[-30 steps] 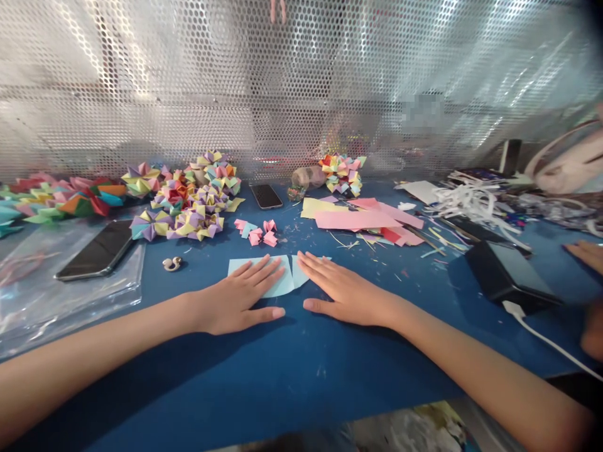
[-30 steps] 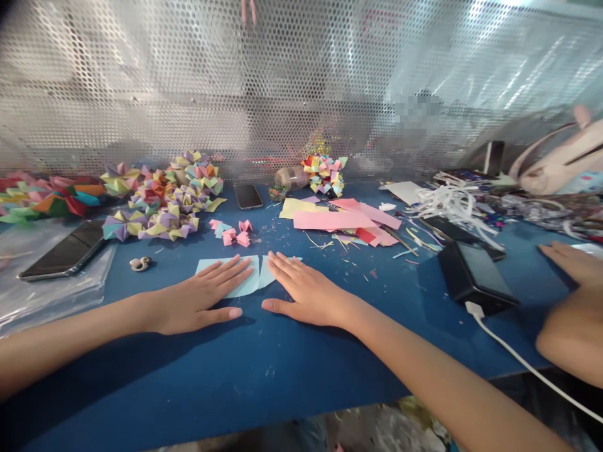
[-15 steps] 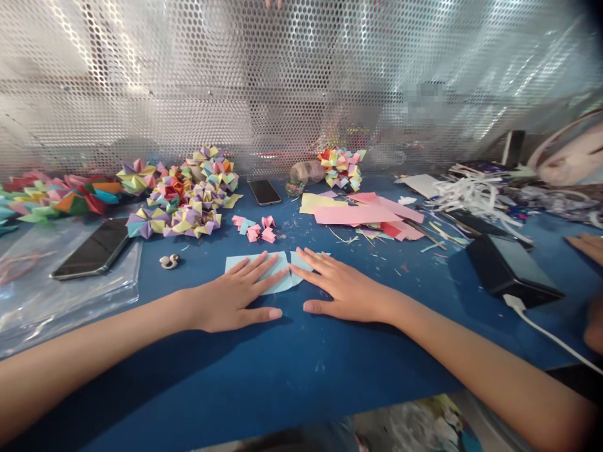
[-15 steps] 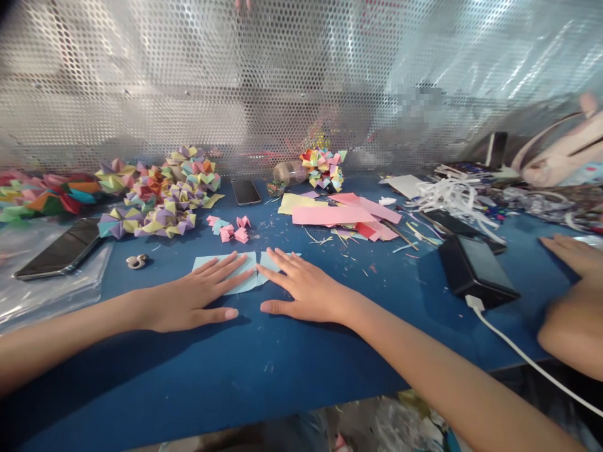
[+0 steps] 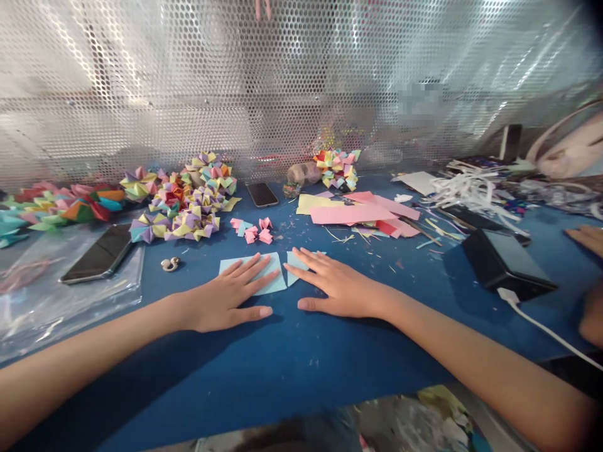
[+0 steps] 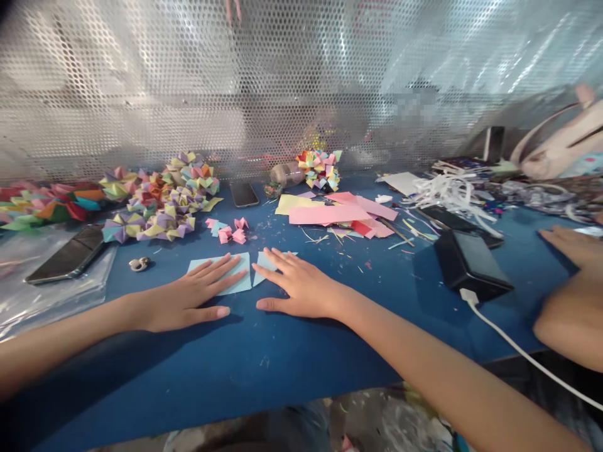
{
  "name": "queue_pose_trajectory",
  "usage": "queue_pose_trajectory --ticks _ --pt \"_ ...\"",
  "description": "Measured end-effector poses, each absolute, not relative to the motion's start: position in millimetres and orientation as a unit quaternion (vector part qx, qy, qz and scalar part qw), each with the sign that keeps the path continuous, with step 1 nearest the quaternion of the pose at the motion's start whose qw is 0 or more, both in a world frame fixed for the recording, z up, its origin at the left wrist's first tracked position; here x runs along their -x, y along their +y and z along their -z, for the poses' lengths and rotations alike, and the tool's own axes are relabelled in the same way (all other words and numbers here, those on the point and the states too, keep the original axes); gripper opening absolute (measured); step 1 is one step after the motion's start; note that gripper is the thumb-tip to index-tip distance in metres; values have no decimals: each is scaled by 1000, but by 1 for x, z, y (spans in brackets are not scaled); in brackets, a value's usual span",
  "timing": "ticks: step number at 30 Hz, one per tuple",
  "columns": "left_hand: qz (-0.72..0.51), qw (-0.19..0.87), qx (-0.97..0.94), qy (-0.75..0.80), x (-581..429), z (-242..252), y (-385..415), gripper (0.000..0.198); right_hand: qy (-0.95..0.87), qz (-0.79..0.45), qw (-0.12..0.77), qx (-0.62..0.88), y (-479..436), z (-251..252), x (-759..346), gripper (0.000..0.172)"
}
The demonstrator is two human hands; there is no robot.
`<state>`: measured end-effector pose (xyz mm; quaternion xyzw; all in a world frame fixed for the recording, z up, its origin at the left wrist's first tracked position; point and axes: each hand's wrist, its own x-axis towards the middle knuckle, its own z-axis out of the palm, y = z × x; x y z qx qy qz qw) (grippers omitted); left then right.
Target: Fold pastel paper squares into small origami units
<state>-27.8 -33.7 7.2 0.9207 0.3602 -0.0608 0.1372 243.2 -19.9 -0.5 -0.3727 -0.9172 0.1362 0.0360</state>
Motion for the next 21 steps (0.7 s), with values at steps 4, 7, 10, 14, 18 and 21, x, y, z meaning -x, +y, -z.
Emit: queue_pose_trajectory --ticks 4,7,10,14,18,21 --pt "48 124 -924 358 37 -6 -38 66 -921 -133 55 363 -19 3 -244 78" --pt "68 118 -915 379 50 -9 -39 64 -921 -122 68 365 -18 6 -244 69" --pt "90 100 -904 406 74 -11 -34 58 -916 -109 106 371 -16 6 -242 56" --pt "45 14 -932 359 114 -8 -15 51 -886 -97 162 424 -15 4 -241 57" --pt "-65 -64 -897 432 115 -12 -6 49 -849 -113 194 478 -14 4 -241 59" --pt "-74 -19 -887 455 83 -20 -12 56 -831 -129 261 473 -13 4 -240 56"
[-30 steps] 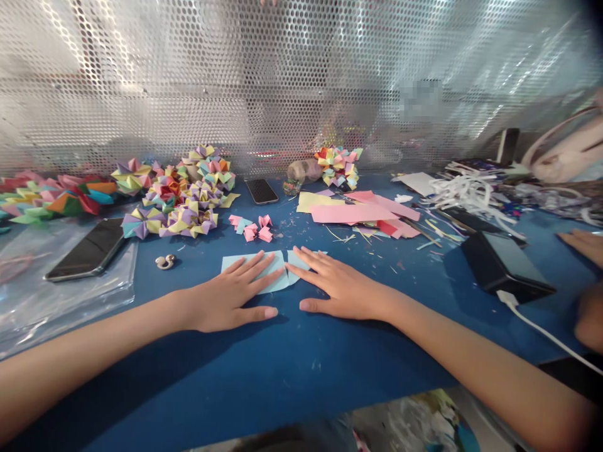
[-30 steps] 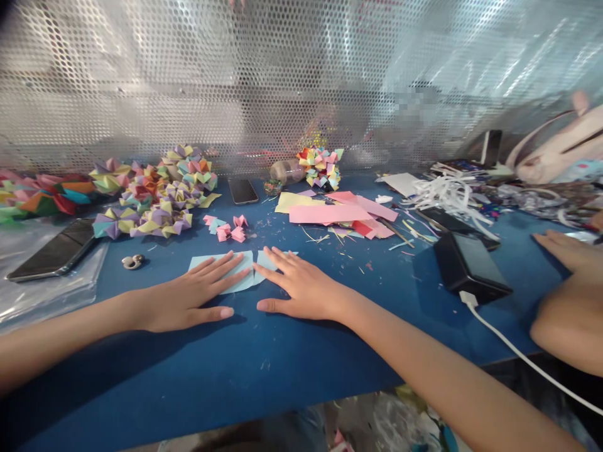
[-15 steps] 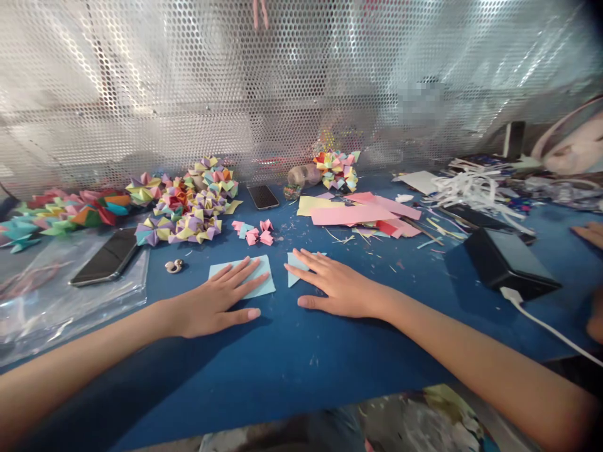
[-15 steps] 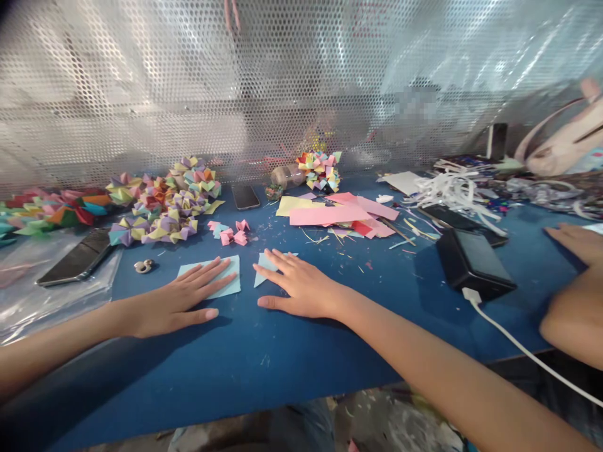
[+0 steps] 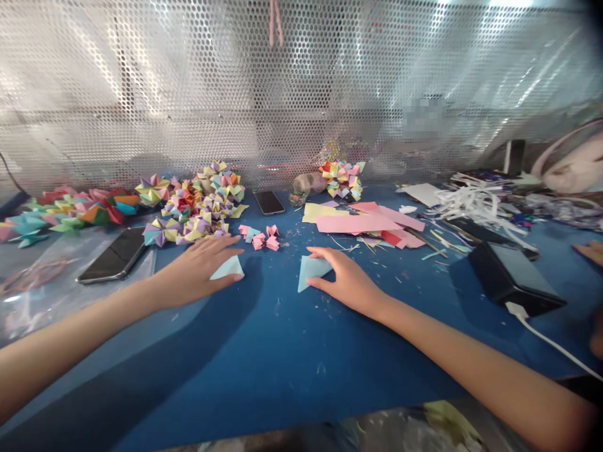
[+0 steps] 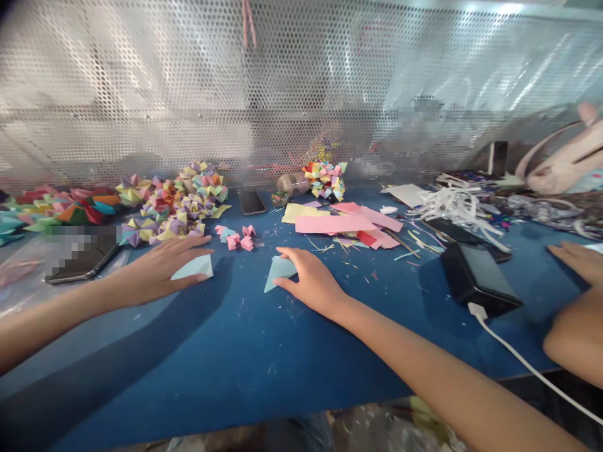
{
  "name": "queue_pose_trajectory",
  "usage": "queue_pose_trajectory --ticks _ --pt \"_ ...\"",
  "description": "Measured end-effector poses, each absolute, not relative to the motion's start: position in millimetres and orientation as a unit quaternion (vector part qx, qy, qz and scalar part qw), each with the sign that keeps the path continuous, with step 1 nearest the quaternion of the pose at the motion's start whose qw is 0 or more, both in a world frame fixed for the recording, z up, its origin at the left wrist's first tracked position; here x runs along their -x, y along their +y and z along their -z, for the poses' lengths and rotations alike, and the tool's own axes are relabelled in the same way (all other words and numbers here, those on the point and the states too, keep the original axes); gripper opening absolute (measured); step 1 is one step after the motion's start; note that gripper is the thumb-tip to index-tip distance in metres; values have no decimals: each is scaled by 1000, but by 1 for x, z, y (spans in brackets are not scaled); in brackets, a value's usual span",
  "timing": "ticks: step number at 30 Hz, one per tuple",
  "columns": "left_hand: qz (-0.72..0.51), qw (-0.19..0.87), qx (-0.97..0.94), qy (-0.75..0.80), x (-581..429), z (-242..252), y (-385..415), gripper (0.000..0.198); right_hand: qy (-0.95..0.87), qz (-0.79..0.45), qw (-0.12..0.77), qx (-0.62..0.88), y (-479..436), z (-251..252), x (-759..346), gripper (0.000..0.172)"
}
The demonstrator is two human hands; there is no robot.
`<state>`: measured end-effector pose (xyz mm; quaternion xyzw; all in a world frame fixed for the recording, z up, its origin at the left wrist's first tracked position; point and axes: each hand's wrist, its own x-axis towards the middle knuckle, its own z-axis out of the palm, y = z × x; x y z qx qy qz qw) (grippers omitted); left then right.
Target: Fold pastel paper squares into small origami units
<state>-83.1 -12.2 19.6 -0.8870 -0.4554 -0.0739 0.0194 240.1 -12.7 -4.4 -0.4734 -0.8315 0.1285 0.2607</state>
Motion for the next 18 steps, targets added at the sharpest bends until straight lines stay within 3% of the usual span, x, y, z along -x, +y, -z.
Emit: queue_pose_trajectory --ticks 3,7,11,15,18 --pt "104 -84 887 -442 45 -21 -22 58 -813 -139 329 460 -13 3 -238 46" --pt "177 -178 887 -387 9 -14 -25 64 -788 -181 373 455 -14 -5 -234 19" --pt "277 -305 824 -388 -8 -12 -16 33 -743 -275 391 469 -11 -12 -232 24" --pt "343 -470 711 -395 -13 -13 -9 31 -690 -328 421 489 -7 -12 -227 28" --pt "355 -532 655 -402 -13 -11 -7 35 -680 -360 423 479 -7 -10 -219 28"
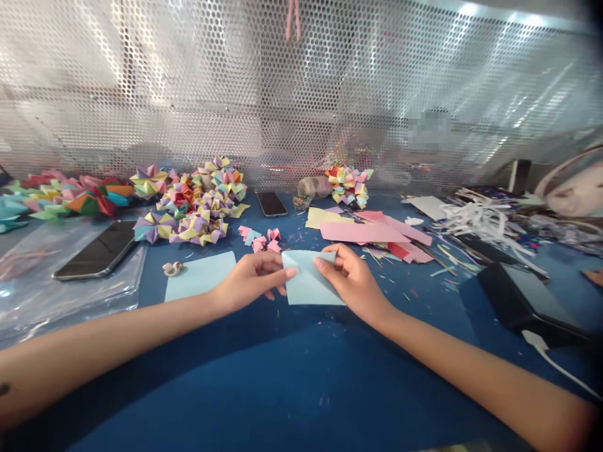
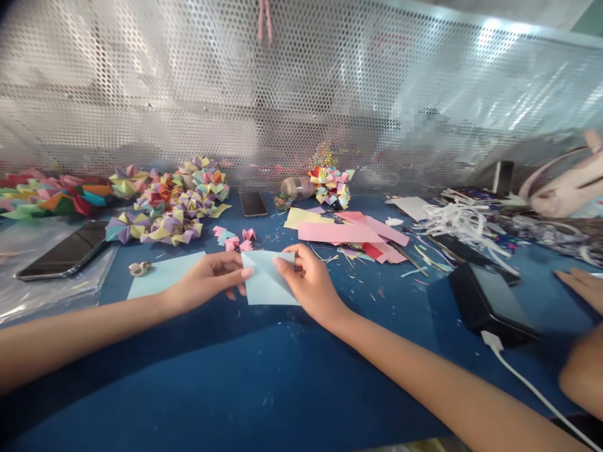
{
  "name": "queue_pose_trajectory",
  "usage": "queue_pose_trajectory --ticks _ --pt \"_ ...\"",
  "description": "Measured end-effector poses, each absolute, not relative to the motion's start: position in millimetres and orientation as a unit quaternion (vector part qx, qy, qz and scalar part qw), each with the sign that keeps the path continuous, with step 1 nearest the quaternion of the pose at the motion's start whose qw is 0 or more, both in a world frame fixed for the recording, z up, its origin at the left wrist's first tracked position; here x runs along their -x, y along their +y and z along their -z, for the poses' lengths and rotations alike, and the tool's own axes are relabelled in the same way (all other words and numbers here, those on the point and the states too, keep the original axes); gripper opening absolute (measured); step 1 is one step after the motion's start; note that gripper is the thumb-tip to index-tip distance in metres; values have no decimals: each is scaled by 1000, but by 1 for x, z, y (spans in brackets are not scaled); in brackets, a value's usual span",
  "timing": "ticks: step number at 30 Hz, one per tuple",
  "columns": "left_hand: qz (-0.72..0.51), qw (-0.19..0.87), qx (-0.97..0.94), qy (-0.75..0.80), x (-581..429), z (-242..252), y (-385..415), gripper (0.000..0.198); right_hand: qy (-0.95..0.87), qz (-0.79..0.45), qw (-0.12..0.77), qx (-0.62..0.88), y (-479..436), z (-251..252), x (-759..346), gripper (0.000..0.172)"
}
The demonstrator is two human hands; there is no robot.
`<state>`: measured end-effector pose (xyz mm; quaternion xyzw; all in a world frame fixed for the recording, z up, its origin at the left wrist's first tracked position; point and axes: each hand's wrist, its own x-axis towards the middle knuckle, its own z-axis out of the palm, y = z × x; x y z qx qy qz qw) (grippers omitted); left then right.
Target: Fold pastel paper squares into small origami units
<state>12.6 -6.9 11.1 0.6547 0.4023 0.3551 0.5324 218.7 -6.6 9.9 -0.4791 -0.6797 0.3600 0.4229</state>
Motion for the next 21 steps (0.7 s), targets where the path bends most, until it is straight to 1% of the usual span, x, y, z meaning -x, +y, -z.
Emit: queue_pose_trajectory --ticks 4,6,8,10,11,13,15,17,19,21 --pt "-383 532 -630 415 -11 -6 -4 38 -669 -415 426 447 -11 -7 -210 26" --pt "-375 535 -634 414 -10 -3 -3 38 -666 -422 431 439 -15 -6 -210 25" --pt "-360 542 -639 410 -9 0 -2 38 -678 -410 425 437 -17 -5 -214 30" --pt "-364 548 -632 410 -9 2 -1 38 -696 -405 417 422 -17 -4 -220 41" --pt "-371 553 -621 413 -9 3 0 38 -701 -415 416 404 -16 -3 -224 45" --pt "-386 567 -596 418 -9 5 2 39 -709 -449 415 351 -12 -2 -230 46" --pt "-397 583 -569 422 -8 6 4 39 -724 -465 402 313 -8 0 -234 46" --pt "-406 591 -553 425 -8 8 5 40 -751 -454 373 303 -7 1 -236 44" --pt "-406 591 -549 429 -8 8 6 40 -787 -420 345 292 -8 0 -235 38" --pt "-398 586 -559 431 -9 8 6 41 -823 -373 333 269 -10 -1 -234 28"
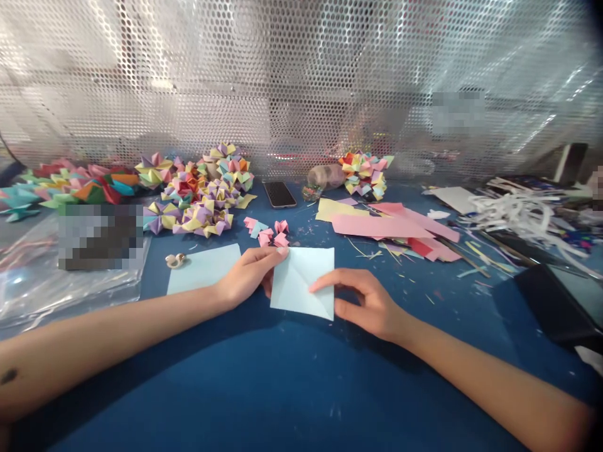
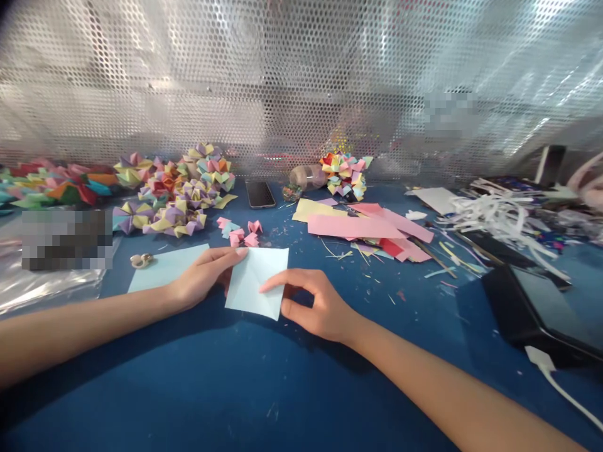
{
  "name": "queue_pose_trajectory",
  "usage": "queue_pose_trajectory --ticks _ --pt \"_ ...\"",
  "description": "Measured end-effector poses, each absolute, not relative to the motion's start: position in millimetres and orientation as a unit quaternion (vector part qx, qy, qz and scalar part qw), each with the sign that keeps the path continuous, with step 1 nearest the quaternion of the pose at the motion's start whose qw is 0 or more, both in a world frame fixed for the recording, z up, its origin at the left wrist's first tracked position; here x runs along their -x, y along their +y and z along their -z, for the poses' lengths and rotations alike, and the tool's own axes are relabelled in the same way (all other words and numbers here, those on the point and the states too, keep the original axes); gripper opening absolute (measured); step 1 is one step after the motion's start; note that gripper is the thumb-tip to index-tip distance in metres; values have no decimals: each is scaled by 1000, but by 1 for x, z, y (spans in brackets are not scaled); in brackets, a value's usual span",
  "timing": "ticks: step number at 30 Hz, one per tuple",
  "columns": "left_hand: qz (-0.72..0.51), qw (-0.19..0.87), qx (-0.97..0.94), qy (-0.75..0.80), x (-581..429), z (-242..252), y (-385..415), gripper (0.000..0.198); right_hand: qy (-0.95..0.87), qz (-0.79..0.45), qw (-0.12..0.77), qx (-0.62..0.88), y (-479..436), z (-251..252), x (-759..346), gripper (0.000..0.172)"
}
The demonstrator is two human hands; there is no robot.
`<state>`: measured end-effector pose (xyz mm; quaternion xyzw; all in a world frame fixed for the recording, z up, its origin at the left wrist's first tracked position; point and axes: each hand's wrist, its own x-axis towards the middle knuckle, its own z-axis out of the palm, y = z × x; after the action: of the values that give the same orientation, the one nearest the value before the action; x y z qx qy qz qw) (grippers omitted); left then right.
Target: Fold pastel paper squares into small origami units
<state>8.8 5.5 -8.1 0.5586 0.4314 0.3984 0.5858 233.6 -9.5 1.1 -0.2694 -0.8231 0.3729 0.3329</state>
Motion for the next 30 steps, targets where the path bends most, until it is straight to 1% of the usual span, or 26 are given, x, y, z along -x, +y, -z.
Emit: queue_pose_trajectory --ticks 3,5,8,10,14,21,24,27,28,30 --pt "-386 583 -582 414 -10 7 4 37 -852 -303 343 253 -12 -2 -231 21" --pt "-383 597 -588 389 -10 7 3 32 -861 -265 352 254 -12 -2 -229 22" --pt "-388 623 -570 370 -11 5 1 32 -874 -235 345 247 -12 -2 -228 24" --pt "-391 626 -566 367 -11 4 0 29 -879 -226 339 247 -12 -2 -227 25" --pt "-391 624 -573 359 -13 1 -2 26 -876 -240 345 238 -14 -3 -227 23" --pt "-362 671 -510 398 -17 -3 -8 32 -880 -287 318 205 -6 -3 -233 16" --pt "-348 651 -526 422 -16 -1 -7 36 -878 -313 300 205 0 -3 -234 11" --pt "-343 620 -562 426 -15 3 -6 40 -865 -315 305 245 -1 -3 -232 6" --pt "-340 607 -581 423 -15 5 -5 41 -857 -311 311 269 -3 -3 -230 11" --pt "-332 576 -622 413 -14 8 -5 42 -826 -319 325 331 -8 -2 -226 28"
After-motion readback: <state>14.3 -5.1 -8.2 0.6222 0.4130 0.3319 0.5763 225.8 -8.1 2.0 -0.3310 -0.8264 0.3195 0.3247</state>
